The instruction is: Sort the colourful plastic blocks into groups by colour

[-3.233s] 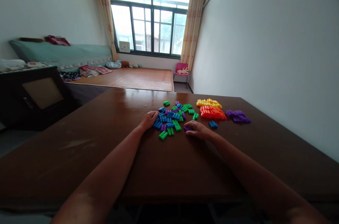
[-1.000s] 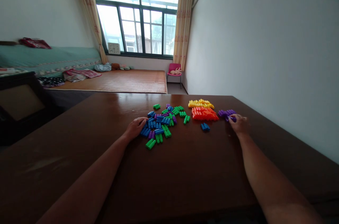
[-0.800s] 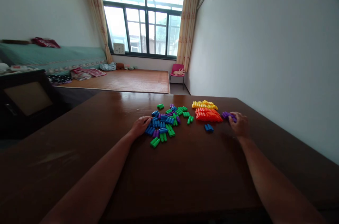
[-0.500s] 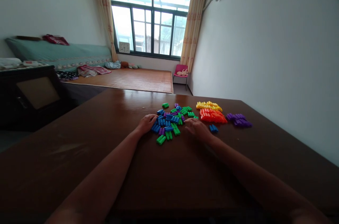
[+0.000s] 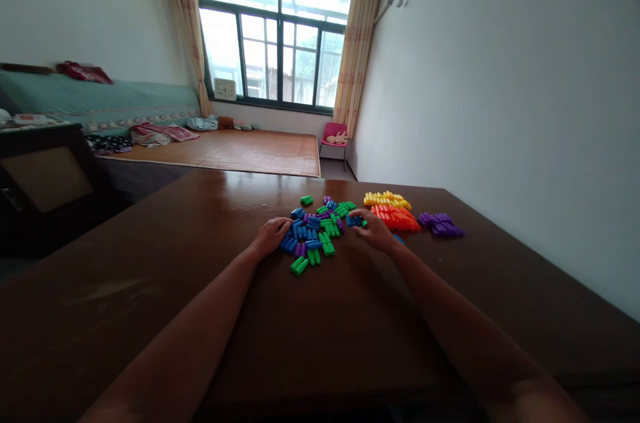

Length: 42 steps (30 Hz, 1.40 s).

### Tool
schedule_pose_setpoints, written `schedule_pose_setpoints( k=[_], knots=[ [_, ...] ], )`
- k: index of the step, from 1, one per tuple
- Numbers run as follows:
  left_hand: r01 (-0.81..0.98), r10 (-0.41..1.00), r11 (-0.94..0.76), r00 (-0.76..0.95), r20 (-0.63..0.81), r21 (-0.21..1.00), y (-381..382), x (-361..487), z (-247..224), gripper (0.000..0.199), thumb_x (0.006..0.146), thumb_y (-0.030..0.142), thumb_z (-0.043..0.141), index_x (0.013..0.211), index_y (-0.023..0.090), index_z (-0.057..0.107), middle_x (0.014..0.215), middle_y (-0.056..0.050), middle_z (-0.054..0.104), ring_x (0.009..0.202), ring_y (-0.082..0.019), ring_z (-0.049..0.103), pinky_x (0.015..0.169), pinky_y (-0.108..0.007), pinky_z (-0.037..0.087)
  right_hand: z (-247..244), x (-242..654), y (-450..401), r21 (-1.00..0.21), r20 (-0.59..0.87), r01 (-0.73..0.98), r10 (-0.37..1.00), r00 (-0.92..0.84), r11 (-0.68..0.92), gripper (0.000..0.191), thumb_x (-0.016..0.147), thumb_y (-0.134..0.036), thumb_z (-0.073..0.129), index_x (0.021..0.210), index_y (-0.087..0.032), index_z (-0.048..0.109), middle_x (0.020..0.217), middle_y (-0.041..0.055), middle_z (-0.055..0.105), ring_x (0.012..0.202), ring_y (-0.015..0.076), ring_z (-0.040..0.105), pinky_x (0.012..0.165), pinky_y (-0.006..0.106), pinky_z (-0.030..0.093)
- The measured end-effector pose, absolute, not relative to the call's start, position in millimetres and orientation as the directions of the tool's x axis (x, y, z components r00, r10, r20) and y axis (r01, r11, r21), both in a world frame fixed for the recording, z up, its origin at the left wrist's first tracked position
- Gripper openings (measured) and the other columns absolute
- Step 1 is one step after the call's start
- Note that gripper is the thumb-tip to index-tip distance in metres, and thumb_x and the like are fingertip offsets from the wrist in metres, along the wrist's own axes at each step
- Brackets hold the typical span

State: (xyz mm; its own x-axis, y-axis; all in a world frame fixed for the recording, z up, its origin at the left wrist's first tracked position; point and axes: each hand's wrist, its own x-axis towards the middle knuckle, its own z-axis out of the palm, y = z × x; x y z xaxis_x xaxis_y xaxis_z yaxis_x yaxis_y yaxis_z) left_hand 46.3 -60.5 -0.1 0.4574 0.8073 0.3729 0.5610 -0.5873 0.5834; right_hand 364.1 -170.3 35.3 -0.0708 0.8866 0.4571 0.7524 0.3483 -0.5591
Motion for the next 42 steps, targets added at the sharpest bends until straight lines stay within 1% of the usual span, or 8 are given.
schedule_pose_setpoints(
  k=[6,10,18,22,27,31,36,42],
  knots=[
    [0.566,0.817,-0.574,0.445,0.366,0.592,-57.4,46.4,-1.7,0.044,0.085,0.048,0.040,0.101,0.021,0.071,0.107,-0.006,0.072,0.101,-0.024,0.063,0.095,-0.034,0.046,31.5,496.9,-232.3,-0.798,0.276,0.600,0.915,0.295,0.047,0.040,0.067,-0.037,0.071,0.102,-0.020,0.063,0.108,0.0086,0.067,0.100,0.0245,0.063,0.089,0.040,0.050],
    [0.566,0.810,-0.584,0.450,0.375,0.582,-56.2,45.5,-2.0,0.048,0.085,0.050,0.038,0.102,0.019,0.071,0.107,-0.007,0.071,0.100,-0.024,0.063,0.093,-0.034,0.047,14.3,527.3,-247.3,-0.820,0.112,0.570,0.968,0.225,-0.038,0.044,0.059,-0.035,0.077,0.100,-0.020,0.067,0.105,0.0079,0.069,0.102,0.0272,0.063,0.093,0.042,0.049],
    [0.573,0.813,-0.579,0.458,0.359,0.580,-56.1,43.5,-0.6,0.049,0.085,0.050,0.038,0.104,0.019,0.070,0.105,-0.006,0.072,0.099,-0.024,0.064,0.090,-0.034,0.049,12.8,509.6,-242.1,-0.789,0.114,0.614,0.980,0.160,-0.009,0.047,0.061,-0.035,0.076,0.104,-0.020,0.068,0.114,0.0077,0.067,0.109,0.0274,0.060,0.097,0.042,0.046],
    [0.568,0.819,-0.571,0.440,0.368,0.593,-61.7,45.0,3.5,0.045,0.084,0.048,0.040,0.100,0.019,0.071,0.105,-0.007,0.072,0.099,-0.024,0.064,0.092,-0.035,0.047,17.3,506.6,-244.0,-0.749,0.149,0.662,0.974,0.168,0.001,0.047,0.064,-0.041,0.076,0.104,-0.020,0.069,0.110,0.0083,0.069,0.105,0.0280,0.062,0.093,0.039,0.048],
    [0.598,0.828,-0.559,0.432,0.357,0.575,-69.1,47.0,8.9,0.044,0.085,0.042,0.039,0.100,0.017,0.072,0.104,-0.008,0.072,0.098,-0.024,0.065,0.090,-0.033,0.048,18.9,468.4,-225.2,-0.640,0.441,0.767,0.837,0.325,0.039,0.038,0.081,-0.048,0.058,0.100,-0.018,0.068,0.095,0.0091,0.071,0.088,0.0251,0.065,0.082,0.038,0.050],
    [0.575,0.816,-0.576,0.449,0.365,0.581,-71.0,47.5,8.7,0.042,0.087,0.040,0.038,0.100,0.017,0.072,0.102,-0.007,0.073,0.097,-0.022,0.065,0.088,-0.031,0.049,7.4,398.8,-210.6,-0.572,0.500,0.788,0.858,0.114,0.229,0.030,0.086,-0.041,0.052,0.100,-0.018,0.066,0.093,0.0079,0.070,0.080,0.0204,0.064,0.076,0.034,0.051],
    [0.546,0.816,-0.574,0.442,0.372,0.610,-66.4,48.3,2.3,0.042,0.089,0.038,0.038,0.101,0.017,0.072,0.099,-0.007,0.073,0.094,-0.021,0.065,0.085,-0.029,0.048,7.9,327.6,-188.1,-0.393,0.473,0.813,0.853,-0.222,0.430,0.026,0.087,-0.028,0.051,0.108,-0.020,0.064,0.105,0.0079,0.067,0.097,0.0211,0.061,0.088,0.036,0.048],
    [0.506,0.796,-0.602,0.448,0.408,0.618,-60.3,48.9,-5.6,0.042,0.089,0.038,0.038,0.102,0.015,0.071,0.098,-0.008,0.073,0.092,-0.022,0.066,0.083,-0.031,0.049,21.3,281.8,-126.7,-0.328,0.446,0.898,0.886,-0.127,0.294,0.031,0.090,-0.024,0.051,0.117,-0.015,0.060,0.120,0.0129,0.063,0.113,0.0232,0.054,0.100,0.037,0.040]
  ],
)
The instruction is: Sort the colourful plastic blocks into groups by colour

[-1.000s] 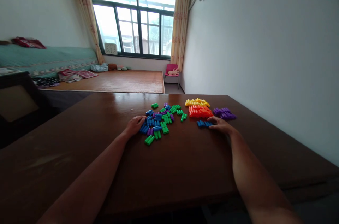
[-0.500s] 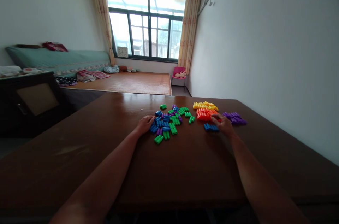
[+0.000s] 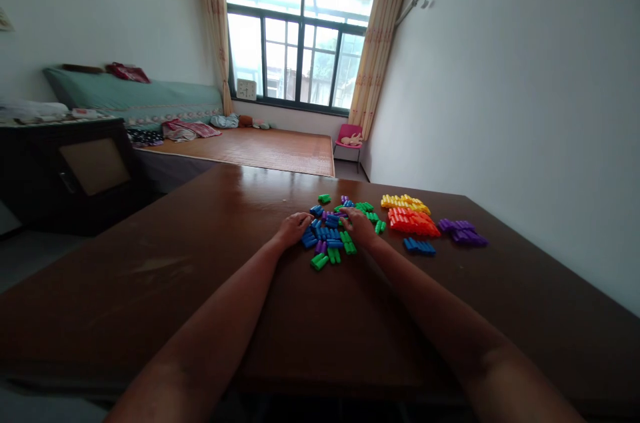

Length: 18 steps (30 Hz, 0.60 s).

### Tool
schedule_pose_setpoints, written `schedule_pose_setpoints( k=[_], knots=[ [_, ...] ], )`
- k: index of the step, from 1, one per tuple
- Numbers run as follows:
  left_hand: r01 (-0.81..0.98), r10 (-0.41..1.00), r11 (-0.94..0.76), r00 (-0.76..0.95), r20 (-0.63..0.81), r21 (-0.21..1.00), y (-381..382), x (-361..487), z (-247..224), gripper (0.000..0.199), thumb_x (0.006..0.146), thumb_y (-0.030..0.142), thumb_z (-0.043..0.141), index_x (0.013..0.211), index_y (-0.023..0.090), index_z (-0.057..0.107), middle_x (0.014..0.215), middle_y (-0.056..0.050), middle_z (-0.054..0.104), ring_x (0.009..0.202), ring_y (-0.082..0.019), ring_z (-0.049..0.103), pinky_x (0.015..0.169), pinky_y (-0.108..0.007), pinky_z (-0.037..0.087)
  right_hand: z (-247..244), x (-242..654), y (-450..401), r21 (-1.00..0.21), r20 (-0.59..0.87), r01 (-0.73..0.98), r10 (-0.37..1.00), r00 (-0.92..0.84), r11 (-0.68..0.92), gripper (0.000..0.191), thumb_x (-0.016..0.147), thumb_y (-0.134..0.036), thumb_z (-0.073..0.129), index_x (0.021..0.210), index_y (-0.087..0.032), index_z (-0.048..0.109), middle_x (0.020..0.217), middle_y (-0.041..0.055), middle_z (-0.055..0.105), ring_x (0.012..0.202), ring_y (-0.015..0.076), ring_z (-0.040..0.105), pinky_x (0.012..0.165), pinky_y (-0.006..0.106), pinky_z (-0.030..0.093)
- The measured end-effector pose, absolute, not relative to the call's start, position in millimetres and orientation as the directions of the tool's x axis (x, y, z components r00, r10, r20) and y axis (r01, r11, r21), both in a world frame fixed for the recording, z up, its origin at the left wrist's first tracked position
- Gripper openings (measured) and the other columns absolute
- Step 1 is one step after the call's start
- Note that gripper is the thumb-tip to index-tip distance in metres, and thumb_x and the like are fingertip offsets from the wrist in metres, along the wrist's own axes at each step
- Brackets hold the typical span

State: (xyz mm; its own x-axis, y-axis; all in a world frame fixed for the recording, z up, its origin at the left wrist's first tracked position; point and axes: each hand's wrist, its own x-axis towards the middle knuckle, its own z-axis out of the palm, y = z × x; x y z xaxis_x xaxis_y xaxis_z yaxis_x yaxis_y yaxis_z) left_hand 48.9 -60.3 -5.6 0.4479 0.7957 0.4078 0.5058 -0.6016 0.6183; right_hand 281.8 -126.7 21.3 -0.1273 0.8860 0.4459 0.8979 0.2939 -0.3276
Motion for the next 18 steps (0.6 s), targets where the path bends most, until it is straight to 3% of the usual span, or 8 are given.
schedule_pose_setpoints(
  k=[6,11,15,18],
  knots=[
    [0.490,0.795,-0.601,0.449,0.408,0.631,-58.2,48.7,-8.3,0.042,0.089,0.039,0.038,0.102,0.016,0.071,0.097,-0.006,0.074,0.092,-0.021,0.066,0.083,-0.029,0.050,20.8,265.1,-104.1,-0.311,0.380,0.928,0.922,-0.075,0.204,0.018,0.082,-0.025,0.062,0.096,-0.015,0.062,0.098,0.0112,0.067,0.098,0.0225,0.058,0.087,0.034,0.044],
    [0.493,0.805,-0.586,0.443,0.394,0.643,-59.0,48.7,-4.7,0.042,0.088,0.039,0.039,0.101,0.017,0.072,0.097,-0.006,0.074,0.093,-0.022,0.067,0.083,-0.030,0.050,40.3,296.1,-133.1,-0.389,0.439,0.911,0.897,0.052,0.138,0.023,0.079,-0.028,0.062,0.098,-0.019,0.053,0.086,0.0033,0.066,0.070,0.0159,0.060,0.066,0.026,0.043],
    [0.490,0.816,-0.571,0.429,0.387,0.659,-58.6,48.1,-2.7,0.043,0.086,0.043,0.041,0.100,0.018,0.072,0.097,-0.006,0.074,0.093,-0.023,0.067,0.084,-0.032,0.050,47.9,334.5,-182.9,-0.164,0.415,0.981,0.909,-0.024,0.101,0.020,0.080,-0.024,0.060,0.098,-0.021,0.052,0.092,0.0059,0.065,0.076,0.0183,0.061,0.064,0.025,0.040],
    [0.466,0.811,-0.574,0.436,0.390,0.673,-57.2,47.5,-2.0,0.045,0.085,0.047,0.041,0.099,0.017,0.072,0.095,-0.006,0.075,0.092,-0.024,0.067,0.083,-0.032,0.051,40.3,355.3,-216.3,-0.021,0.287,0.994,0.953,-0.093,0.104,0.028,0.076,-0.018,0.063,0.103,-0.021,0.053,0.104,0.0094,0.064,0.088,0.0204,0.061,0.067,0.025,0.041]
  ],
)
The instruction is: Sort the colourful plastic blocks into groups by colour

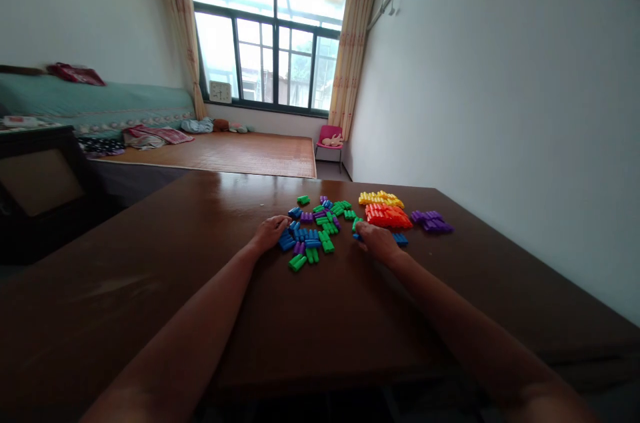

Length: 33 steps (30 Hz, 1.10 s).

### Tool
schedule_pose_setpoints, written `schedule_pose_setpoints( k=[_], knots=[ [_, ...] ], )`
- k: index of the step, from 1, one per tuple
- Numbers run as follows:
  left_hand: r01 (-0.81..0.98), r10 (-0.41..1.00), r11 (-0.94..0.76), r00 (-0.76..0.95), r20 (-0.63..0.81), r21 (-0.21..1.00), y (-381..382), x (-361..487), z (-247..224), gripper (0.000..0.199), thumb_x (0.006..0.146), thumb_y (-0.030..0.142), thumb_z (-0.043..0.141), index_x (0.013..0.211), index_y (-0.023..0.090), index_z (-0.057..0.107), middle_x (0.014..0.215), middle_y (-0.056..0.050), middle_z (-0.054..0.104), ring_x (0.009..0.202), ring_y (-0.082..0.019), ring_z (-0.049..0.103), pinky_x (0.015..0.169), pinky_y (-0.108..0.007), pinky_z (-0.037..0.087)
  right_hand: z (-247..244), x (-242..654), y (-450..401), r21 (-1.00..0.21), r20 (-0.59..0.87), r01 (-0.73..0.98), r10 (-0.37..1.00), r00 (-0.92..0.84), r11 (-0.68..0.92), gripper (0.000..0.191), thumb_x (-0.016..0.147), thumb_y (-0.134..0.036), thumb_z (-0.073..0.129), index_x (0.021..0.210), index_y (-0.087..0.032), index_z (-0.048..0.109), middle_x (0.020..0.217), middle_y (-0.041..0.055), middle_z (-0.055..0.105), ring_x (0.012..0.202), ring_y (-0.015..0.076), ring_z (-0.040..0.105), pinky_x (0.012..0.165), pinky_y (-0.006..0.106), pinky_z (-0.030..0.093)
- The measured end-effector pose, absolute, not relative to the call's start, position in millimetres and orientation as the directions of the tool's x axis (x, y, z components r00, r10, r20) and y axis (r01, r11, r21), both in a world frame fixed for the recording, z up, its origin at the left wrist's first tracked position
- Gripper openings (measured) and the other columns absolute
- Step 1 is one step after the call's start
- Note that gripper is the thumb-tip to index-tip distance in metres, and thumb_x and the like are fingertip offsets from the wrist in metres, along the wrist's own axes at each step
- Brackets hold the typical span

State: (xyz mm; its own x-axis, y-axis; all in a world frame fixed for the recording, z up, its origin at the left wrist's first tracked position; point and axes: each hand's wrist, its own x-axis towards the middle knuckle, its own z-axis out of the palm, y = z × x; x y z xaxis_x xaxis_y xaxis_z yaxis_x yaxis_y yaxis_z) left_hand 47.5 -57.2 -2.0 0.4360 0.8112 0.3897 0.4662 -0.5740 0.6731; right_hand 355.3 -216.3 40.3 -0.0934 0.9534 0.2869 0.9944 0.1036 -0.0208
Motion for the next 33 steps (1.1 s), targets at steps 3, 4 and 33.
schedule_pose_setpoints(
  k=[3,4,33],
  knots=[
    [0.467,0.805,-0.584,0.434,0.404,0.664,-56.7,46.7,-1.0,0.048,0.083,0.051,0.041,0.097,0.016,0.072,0.094,-0.006,0.074,0.090,-0.025,0.067,0.084,-0.033,0.050,28.9,367.3,-233.4,-0.088,0.213,0.974,0.960,-0.184,0.206,0.033,0.075,-0.024,0.065,0.107,-0.021,0.054,0.105,0.0082,0.064,0.090,0.0201,0.060,0.074,0.027,0.044],
    [0.472,0.805,-0.586,0.432,0.407,0.658,-56.7,46.5,-0.6,0.050,0.083,0.052,0.041,0.097,0.016,0.072,0.094,-0.007,0.074,0.090,-0.025,0.067,0.085,-0.034,0.050,26.2,370.8,-235.6,-0.134,0.213,0.958,0.952,-0.222,0.253,0.033,0.075,-0.026,0.065,0.107,-0.021,0.055,0.104,0.0075,0.064,0.090,0.0196,0.060,0.077,0.028,0.045],
    [0.354,0.899,-0.435,0.214,0.381,0.828,-65.2,12.0,-0.8,0.042,0.076,0.048,0.054,0.095,0.014,0.071,0.101,-0.010,0.073,0.100,-0.026,0.066,0.093,-0.038,0.048,21.8,448.8,-229.1,-0.478,0.498,0.873,0.850,0.174,0.101,0.037,0.078,-0.033,0.062,0.111,-0.016,0.063,0.103,0.0117,0.067,0.096,0.0257,0.061,0.088,0.042,0.047]
  ],
)
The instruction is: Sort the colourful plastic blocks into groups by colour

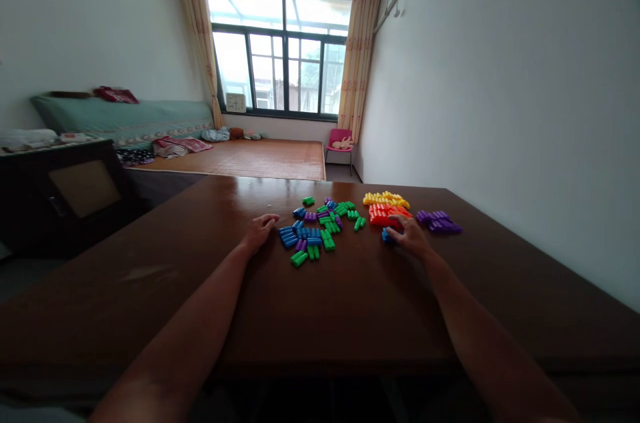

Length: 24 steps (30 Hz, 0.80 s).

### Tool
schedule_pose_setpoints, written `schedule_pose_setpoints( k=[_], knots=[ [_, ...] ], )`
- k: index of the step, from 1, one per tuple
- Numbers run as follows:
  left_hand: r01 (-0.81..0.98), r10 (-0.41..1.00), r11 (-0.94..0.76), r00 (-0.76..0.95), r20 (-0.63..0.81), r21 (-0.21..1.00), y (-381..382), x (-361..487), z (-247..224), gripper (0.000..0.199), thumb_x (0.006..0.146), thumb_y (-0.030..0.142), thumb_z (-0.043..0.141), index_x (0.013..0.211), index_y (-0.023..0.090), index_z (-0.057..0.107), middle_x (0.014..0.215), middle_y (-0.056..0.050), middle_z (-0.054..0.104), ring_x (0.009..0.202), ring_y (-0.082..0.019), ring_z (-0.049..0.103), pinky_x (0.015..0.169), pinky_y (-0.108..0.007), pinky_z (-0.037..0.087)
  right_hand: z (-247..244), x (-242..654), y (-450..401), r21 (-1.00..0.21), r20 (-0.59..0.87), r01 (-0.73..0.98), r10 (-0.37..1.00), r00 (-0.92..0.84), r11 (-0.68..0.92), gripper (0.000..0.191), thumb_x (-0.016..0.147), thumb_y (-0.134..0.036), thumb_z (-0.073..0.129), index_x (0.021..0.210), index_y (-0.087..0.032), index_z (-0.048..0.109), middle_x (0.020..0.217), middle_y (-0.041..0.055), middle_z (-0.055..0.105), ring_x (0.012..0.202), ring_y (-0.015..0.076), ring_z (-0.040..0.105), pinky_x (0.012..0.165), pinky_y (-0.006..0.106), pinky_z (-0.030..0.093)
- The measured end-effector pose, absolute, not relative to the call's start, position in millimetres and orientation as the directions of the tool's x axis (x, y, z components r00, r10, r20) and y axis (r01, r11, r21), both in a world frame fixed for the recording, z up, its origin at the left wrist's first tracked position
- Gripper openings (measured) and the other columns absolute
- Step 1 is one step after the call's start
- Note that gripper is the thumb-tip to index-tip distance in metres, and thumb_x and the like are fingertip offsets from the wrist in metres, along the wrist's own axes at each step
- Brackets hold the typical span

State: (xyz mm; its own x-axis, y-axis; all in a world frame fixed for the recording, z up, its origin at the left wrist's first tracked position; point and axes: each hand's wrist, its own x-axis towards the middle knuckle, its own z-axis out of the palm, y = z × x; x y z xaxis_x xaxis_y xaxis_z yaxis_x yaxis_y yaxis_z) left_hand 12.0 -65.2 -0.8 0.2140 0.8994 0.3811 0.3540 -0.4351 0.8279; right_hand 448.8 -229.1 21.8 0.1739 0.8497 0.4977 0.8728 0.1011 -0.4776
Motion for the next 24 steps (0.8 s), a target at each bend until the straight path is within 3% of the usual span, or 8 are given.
schedule_pose_setpoints(
  k=[2,4,6,8,12,15,19,24],
  knots=[
    [0.382,0.888,-0.458,0.242,0.392,0.802,-63.3,11.6,-3.5,0.042,0.077,0.046,0.052,0.097,0.014,0.071,0.101,-0.010,0.073,0.099,-0.025,0.066,0.093,-0.038,0.048,26.1,421.4,-226.4,-0.430,0.532,0.893,0.837,0.131,0.133,0.031,0.084,-0.032,0.055,0.109,-0.016,0.064,0.103,0.0118,0.067,0.094,0.0243,0.061,0.088,0.041,0.047],
    [0.407,0.879,-0.475,0.262,0.399,0.780,-60.8,10.8,-6.5,0.041,0.078,0.045,0.050,0.097,0.015,0.071,0.102,-0.009,0.073,0.099,-0.024,0.066,0.093,-0.037,0.049,26.3,388.0,-221.0,-0.389,0.483,0.881,0.874,-0.054,0.269,0.029,0.087,-0.030,0.051,0.110,-0.018,0.063,0.107,0.0102,0.066,0.095,0.0217,0.061,0.090,0.038,0.047],
    [0.425,0.872,-0.488,0.282,0.400,0.762,-58.7,9.6,-8.7,0.040,0.079,0.045,0.050,0.098,0.016,0.071,0.102,-0.008,0.073,0.099,-0.024,0.066,0.093,-0.036,0.048,22.4,354.8,-213.6,-0.344,0.404,0.846,0.877,-0.259,0.408,0.033,0.087,-0.030,0.054,0.118,-0.020,0.060,0.120,0.0093,0.063,0.104,0.0212,0.059,0.095,0.038,0.044],
    [0.435,0.867,-0.496,0.295,0.402,0.751,-57.7,8.2,-9.6,0.040,0.080,0.044,0.049,0.099,0.016,0.071,0.103,-0.008,0.073,0.099,-0.023,0.065,0.093,-0.036,0.048,16.7,327.2,-204.9,-0.308,0.346,0.831,0.868,-0.356,0.464,0.045,0.086,-0.034,0.057,0.129,-0.021,0.053,0.132,0.0105,0.056,0.117,0.0232,0.053,0.101,0.040,0.040],
    [0.422,0.870,-0.491,0.277,0.408,0.762,-58.2,6.5,-7.5,0.041,0.080,0.043,0.049,0.099,0.015,0.070,0.103,-0.009,0.073,0.099,-0.024,0.066,0.092,-0.036,0.049,8.8,295.5,-190.7,-0.282,0.295,0.867,0.897,-0.330,0.412,0.060,0.083,-0.043,0.060,0.137,-0.020,0.046,0.140,0.0129,0.048,0.127,0.0273,0.044,0.102,0.043,0.038],
    [0.407,0.878,-0.477,0.263,0.401,0.779,-58.7,7.9,-5.0,0.040,0.079,0.043,0.049,0.098,0.015,0.071,0.102,-0.009,0.073,0.098,-0.024,0.066,0.090,-0.036,0.050,7.0,289.8,-189.5,-0.277,0.289,0.888,0.913,-0.288,0.367,0.050,0.083,-0.041,0.061,0.128,-0.021,0.053,0.136,0.0114,0.052,0.124,0.0275,0.047,0.101,0.044,0.038],
    [0.409,0.883,-0.467,0.260,0.391,0.784,-60.6,11.6,-1.0,0.037,0.078,0.041,0.050,0.095,0.017,0.072,0.099,-0.008,0.074,0.096,-0.023,0.067,0.088,-0.036,0.051,7.4,298.0,-197.3,-0.332,0.299,0.830,0.884,-0.358,0.449,0.039,0.080,-0.026,0.063,0.118,-0.022,0.058,0.126,0.0076,0.061,0.116,0.0221,0.054,0.100,0.040,0.038],
    [0.463,0.874,-0.486,0.283,0.396,0.741,-65.0,13.6,4.1,0.033,0.078,0.036,0.050,0.091,0.016,0.073,0.096,-0.008,0.074,0.092,-0.023,0.067,0.088,-0.036,0.051,16.4,303.1,-192.1,-0.384,0.376,0.823,0.885,-0.274,0.418,0.025,0.084,-0.028,0.060,0.107,-0.020,0.064,0.112,0.0073,0.067,0.105,0.0214,0.059,0.095,0.038,0.042]
  ],
)
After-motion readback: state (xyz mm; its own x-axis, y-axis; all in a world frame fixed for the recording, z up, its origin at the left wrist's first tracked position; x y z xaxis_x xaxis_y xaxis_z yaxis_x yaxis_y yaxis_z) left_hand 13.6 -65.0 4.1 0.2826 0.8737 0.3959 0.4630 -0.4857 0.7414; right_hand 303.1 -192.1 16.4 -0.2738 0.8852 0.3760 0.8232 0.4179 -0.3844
